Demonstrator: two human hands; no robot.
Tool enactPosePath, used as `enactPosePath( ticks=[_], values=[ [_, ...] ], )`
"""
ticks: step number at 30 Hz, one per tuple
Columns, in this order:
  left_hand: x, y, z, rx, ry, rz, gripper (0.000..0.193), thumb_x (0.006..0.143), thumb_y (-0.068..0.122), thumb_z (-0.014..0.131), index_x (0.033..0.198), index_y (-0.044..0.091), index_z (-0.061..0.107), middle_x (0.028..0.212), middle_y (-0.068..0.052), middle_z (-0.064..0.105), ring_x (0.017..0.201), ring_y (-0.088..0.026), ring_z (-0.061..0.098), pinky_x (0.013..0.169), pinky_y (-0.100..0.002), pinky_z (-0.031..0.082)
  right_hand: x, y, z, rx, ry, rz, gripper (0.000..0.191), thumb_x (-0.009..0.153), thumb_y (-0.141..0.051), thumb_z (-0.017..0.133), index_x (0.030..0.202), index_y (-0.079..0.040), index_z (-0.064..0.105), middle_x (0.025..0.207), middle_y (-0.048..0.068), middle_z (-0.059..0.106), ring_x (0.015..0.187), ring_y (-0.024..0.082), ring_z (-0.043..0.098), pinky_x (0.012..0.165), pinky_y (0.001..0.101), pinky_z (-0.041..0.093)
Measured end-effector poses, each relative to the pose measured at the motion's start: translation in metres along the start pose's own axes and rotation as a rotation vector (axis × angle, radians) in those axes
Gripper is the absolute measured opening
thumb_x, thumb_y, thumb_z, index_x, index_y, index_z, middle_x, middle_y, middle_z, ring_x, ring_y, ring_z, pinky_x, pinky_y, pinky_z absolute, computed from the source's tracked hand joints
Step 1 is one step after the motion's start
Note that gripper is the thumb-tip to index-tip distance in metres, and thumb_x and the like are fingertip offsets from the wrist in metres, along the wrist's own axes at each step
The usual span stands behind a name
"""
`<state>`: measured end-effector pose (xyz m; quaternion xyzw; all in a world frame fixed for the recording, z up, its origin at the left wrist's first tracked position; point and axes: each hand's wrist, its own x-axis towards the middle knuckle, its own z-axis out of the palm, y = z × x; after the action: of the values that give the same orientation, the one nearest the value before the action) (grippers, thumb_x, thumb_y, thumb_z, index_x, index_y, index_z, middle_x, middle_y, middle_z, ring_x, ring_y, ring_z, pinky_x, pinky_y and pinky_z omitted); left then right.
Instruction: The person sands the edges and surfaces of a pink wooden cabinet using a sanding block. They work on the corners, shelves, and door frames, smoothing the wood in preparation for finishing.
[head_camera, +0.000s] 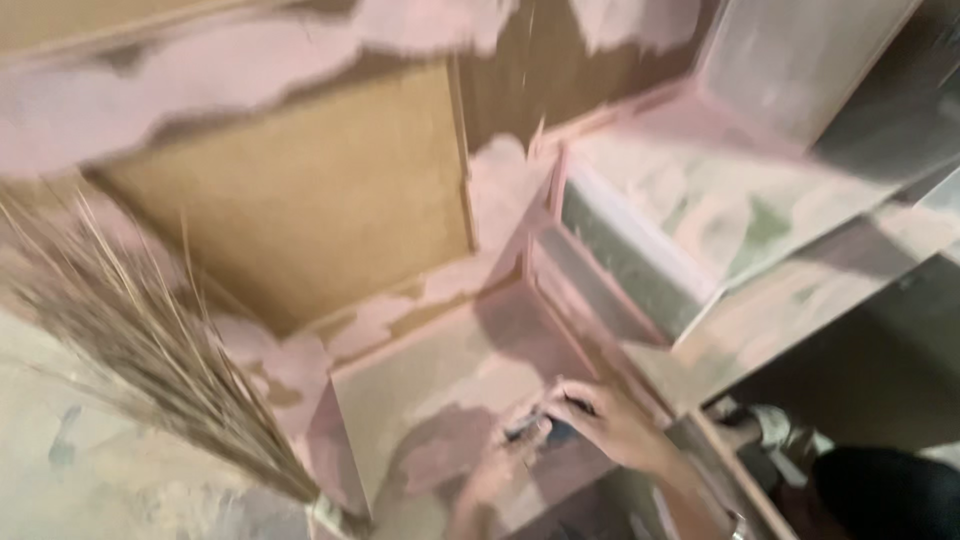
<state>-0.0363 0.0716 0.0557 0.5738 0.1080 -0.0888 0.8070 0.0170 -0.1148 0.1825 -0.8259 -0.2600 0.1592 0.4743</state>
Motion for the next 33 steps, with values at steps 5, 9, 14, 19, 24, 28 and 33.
enactPosePath(
  ticks=[5,9,14,19,24,28,33],
  values=[
    [0.032,0.038,0.072,-0.383,-0.009,0.346,0.049,0.101,0.02,0.057,0.145,-0.001,0.056,0.143,-0.011,0.063,0.131,-0.019,0.06,0.108,-0.028,0.048,0.016,-0.066,-0.088,-0.532,0.151,0.022,0.031,0.096,-0.032,0.062,0.124,-0.02,0.069,0.105,0.003,0.075,0.089,0.019,0.072,0.081,0.0301,0.057],
    [0.088,0.045,0.151,-0.552,0.118,0.479,0.052,0.102,0.011,0.049,0.154,0.0,0.048,0.146,-0.012,0.055,0.129,-0.021,0.054,0.107,-0.03,0.04,0.046,-0.059,-0.127,-0.857,0.146,-0.436,0.028,0.087,-0.026,0.066,0.109,-0.01,0.071,0.113,0.008,0.073,0.104,0.025,0.069,0.089,0.0423,0.051],
    [0.124,0.033,0.22,-0.05,0.455,0.765,0.041,0.105,0.012,0.056,0.142,-0.004,0.054,0.137,-0.019,0.062,0.127,-0.028,0.06,0.104,-0.035,0.049,0.082,-0.052,-0.158,-1.356,-0.316,-0.439,0.033,0.089,-0.026,0.066,0.116,-0.006,0.069,0.125,0.009,0.068,0.123,0.024,0.061,0.112,0.0401,0.043],
    [0.113,0.064,0.248,-0.116,0.448,0.49,0.051,0.1,0.008,0.047,0.149,-0.002,0.041,0.142,-0.017,0.056,0.125,-0.027,0.06,0.102,-0.036,0.048,0.112,-0.08,-0.2,-1.101,-0.346,-0.558,0.051,0.086,-0.046,0.068,0.115,-0.004,0.071,0.128,0.015,0.066,0.126,0.031,0.054,0.113,0.047,0.032],
    [0.095,0.077,0.273,0.074,0.593,0.273,0.055,0.095,0.003,0.041,0.149,-0.003,0.04,0.121,-0.022,0.064,0.104,-0.031,0.066,0.089,-0.039,0.053,0.126,-0.072,-0.22,-0.853,-0.371,-0.531,0.037,0.092,-0.046,0.064,0.104,-0.012,0.077,0.121,0.009,0.071,0.131,0.029,0.052,0.121,0.0501,0.022],
    [0.137,0.065,0.261,0.101,0.631,0.372,0.043,0.1,0.008,0.039,0.138,-0.009,0.049,0.112,-0.023,0.066,0.097,-0.029,0.067,0.082,-0.041,0.053,0.126,-0.048,-0.217,-0.836,-0.385,-0.518,0.028,0.095,-0.035,0.062,0.105,-0.014,0.077,0.12,0.008,0.072,0.13,0.026,0.056,0.122,0.0521,0.023],
    [0.168,0.064,0.249,-0.034,0.527,0.431,0.043,0.107,0.024,0.037,0.132,-0.006,0.053,0.118,-0.021,0.063,0.102,-0.029,0.065,0.084,-0.04,0.058,0.125,-0.038,-0.216,-0.744,-0.27,-0.615,0.017,0.097,-0.018,0.06,0.102,-0.012,0.075,0.12,0.006,0.072,0.127,0.021,0.062,0.125,0.0461,0.038]
  ],
)
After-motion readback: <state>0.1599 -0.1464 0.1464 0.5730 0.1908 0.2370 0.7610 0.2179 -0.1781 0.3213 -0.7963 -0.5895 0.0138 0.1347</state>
